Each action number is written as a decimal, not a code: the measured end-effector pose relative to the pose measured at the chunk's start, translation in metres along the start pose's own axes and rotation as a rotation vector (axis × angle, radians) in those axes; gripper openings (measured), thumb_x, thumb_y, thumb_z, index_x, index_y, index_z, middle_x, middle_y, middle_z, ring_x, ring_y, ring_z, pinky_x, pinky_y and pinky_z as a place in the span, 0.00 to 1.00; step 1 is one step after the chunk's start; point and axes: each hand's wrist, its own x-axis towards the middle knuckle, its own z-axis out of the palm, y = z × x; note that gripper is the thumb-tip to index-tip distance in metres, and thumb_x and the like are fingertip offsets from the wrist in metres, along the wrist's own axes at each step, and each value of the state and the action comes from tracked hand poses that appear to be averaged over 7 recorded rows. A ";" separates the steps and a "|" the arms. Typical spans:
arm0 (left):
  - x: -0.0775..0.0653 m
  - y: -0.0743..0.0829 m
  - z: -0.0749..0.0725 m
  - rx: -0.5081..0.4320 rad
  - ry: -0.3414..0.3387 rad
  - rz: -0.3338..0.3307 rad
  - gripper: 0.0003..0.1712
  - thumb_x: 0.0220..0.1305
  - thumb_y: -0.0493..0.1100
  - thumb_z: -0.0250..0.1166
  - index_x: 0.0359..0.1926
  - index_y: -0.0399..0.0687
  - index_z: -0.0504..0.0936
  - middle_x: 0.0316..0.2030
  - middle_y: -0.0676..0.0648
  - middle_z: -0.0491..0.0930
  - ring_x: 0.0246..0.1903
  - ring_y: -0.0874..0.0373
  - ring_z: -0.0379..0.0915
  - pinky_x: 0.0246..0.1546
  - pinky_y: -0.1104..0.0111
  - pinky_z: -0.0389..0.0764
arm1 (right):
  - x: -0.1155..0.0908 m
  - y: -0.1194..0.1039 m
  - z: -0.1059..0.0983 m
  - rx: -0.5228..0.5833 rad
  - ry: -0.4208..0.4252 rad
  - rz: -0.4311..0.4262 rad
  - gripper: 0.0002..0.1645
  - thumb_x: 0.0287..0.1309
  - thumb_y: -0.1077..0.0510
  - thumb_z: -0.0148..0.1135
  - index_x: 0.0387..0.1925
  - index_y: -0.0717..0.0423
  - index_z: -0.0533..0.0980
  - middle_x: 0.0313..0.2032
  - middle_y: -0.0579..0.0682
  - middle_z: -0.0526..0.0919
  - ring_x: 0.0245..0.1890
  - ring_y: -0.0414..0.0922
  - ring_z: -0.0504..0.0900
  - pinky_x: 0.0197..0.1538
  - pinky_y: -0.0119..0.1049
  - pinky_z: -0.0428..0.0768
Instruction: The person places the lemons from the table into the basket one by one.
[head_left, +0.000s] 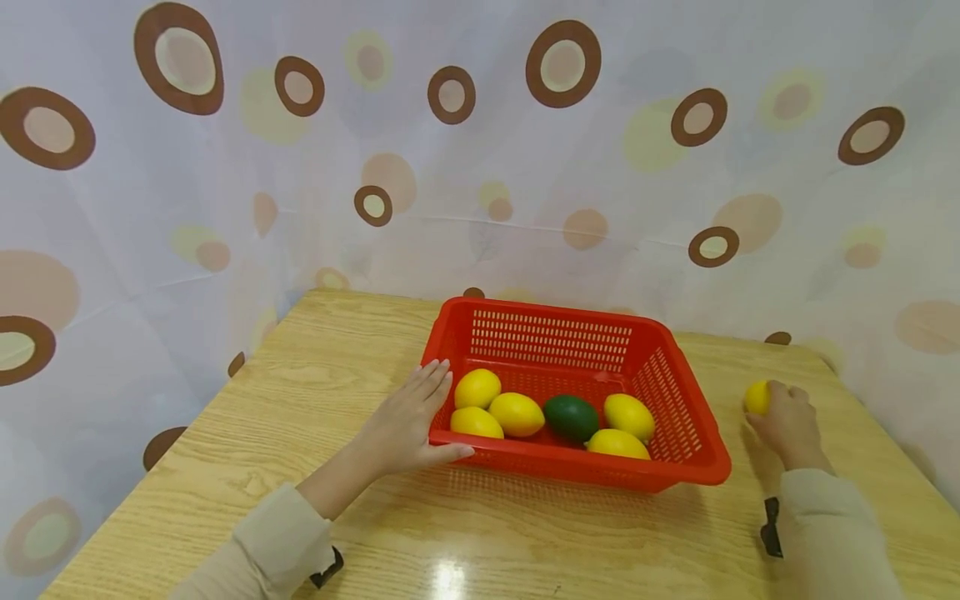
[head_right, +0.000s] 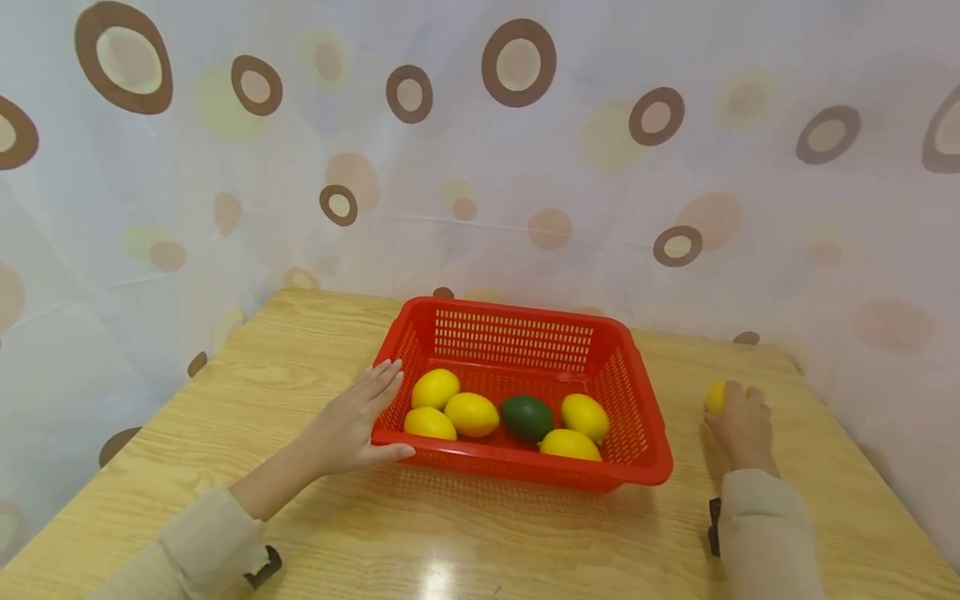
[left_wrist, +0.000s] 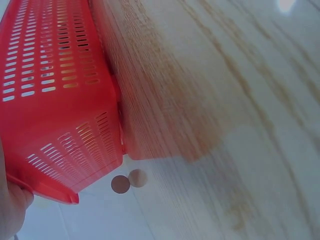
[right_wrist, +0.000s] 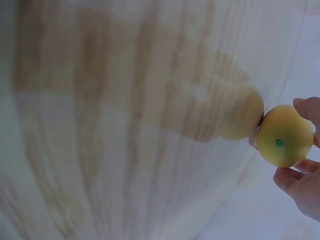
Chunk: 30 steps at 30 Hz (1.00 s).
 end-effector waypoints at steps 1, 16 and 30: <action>0.000 0.000 0.000 -0.003 -0.001 -0.001 0.51 0.55 0.67 0.58 0.65 0.31 0.61 0.68 0.35 0.57 0.69 0.42 0.52 0.69 0.55 0.55 | 0.000 0.000 0.000 0.001 0.003 0.007 0.30 0.53 0.62 0.55 0.50 0.82 0.57 0.42 0.82 0.61 0.34 0.75 0.66 0.31 0.60 0.69; 0.000 0.002 -0.002 -0.017 -0.011 -0.012 0.51 0.55 0.66 0.58 0.65 0.31 0.61 0.68 0.35 0.58 0.69 0.42 0.51 0.69 0.55 0.55 | 0.003 0.006 0.002 -0.034 0.094 0.019 0.28 0.52 0.63 0.56 0.49 0.80 0.60 0.39 0.84 0.67 0.34 0.76 0.70 0.32 0.62 0.70; -0.001 0.002 -0.001 -0.025 -0.011 -0.021 0.51 0.55 0.67 0.58 0.65 0.31 0.61 0.68 0.35 0.57 0.69 0.42 0.51 0.69 0.55 0.54 | 0.007 0.010 -0.002 -0.027 0.004 -0.024 0.31 0.50 0.66 0.55 0.51 0.83 0.57 0.40 0.85 0.63 0.38 0.76 0.65 0.38 0.64 0.68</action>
